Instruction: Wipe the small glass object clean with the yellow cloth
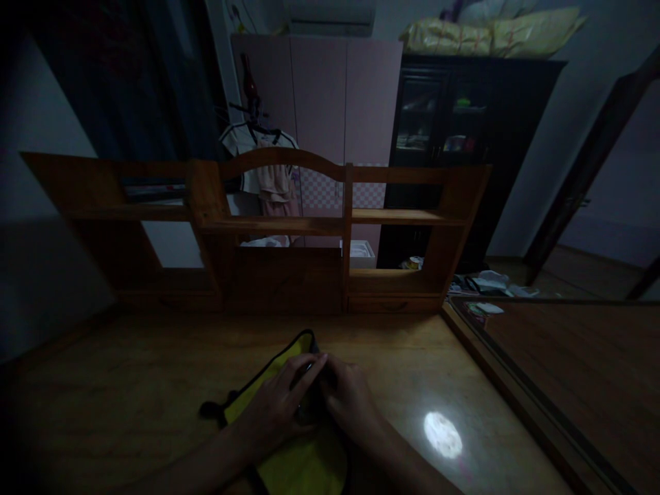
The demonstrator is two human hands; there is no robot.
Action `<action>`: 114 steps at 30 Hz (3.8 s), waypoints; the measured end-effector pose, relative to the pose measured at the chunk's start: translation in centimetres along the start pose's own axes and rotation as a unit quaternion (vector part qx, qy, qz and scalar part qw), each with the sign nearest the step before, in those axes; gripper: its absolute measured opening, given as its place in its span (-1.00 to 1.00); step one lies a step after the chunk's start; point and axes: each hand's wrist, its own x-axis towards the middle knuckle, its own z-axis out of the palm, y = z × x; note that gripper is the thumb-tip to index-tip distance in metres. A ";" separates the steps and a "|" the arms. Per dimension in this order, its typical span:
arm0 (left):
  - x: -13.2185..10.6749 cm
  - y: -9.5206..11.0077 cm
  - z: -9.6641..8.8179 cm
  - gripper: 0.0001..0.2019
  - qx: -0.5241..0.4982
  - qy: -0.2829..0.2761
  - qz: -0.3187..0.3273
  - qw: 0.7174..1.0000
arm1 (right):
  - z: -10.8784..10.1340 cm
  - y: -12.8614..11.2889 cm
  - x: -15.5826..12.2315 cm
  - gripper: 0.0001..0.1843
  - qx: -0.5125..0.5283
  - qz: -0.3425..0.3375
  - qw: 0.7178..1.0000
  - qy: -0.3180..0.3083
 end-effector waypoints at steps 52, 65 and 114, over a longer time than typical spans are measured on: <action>-0.1 0.0 0.1 0.08 0.001 -0.023 -0.024 0.999 | 0.2 -0.1 -0.3 -0.80 -0.049 0.030 0.998 0.008; 0.1 0.2 -0.2 0.01 -0.020 -0.012 -0.010 1.000 | 0.0 -0.2 -0.1 -0.64 -0.004 0.007 1.000 -0.014; 0.2 0.2 -0.1 0.12 -0.016 -0.019 -0.018 1.000 | 0.0 0.0 0.0 -0.83 -0.035 0.037 0.999 0.015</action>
